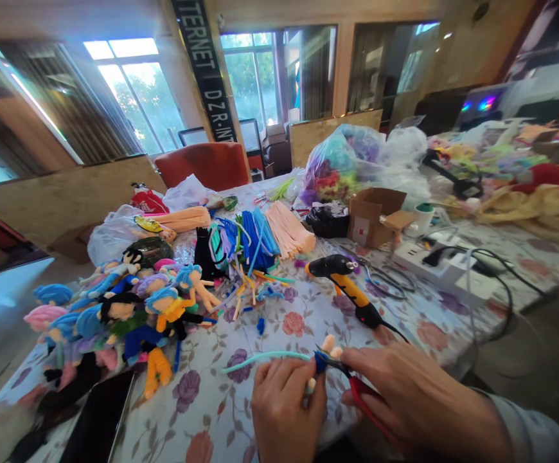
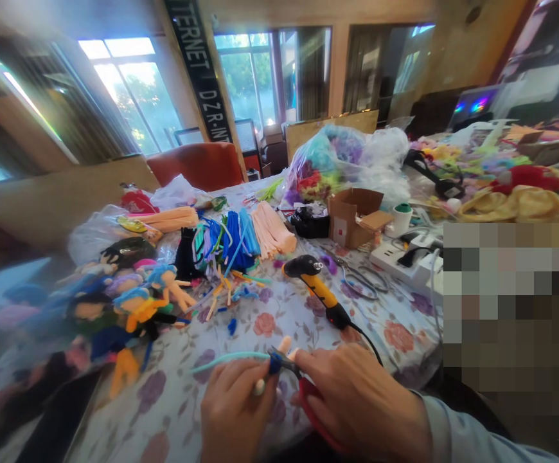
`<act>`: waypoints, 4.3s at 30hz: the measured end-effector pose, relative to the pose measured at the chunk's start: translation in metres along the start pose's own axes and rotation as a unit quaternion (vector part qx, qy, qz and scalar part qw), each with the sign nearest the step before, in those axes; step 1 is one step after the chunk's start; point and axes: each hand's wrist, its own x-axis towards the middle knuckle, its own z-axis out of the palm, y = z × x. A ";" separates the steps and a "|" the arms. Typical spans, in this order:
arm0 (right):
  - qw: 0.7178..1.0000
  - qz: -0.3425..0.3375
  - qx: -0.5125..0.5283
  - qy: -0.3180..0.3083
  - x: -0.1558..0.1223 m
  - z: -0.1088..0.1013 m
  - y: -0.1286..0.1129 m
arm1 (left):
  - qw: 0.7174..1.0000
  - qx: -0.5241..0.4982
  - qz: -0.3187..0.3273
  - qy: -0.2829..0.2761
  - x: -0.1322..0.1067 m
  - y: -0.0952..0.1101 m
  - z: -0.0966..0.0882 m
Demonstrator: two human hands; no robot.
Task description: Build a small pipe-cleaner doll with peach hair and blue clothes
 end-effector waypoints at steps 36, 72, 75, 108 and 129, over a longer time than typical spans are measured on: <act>0.992 -0.019 -0.113 0.059 -0.001 -0.007 0.002 | 0.997 0.032 0.064 -0.004 0.000 -0.007 -0.002; 0.999 0.031 -0.020 -0.023 0.007 0.012 0.016 | 0.998 0.035 0.017 -0.054 -0.007 -0.007 0.004; 0.999 0.038 -0.028 0.009 0.000 0.000 0.019 | 0.997 -0.008 -0.053 -0.052 -0.010 -0.013 0.002; 0.990 -0.054 -0.096 0.084 0.004 -0.009 0.007 | 0.927 -0.241 -0.272 -0.097 -0.010 -0.017 -0.013; 0.990 -0.070 -0.106 0.068 0.008 -0.010 0.004 | 0.960 -0.178 -0.196 -0.086 -0.013 -0.018 -0.011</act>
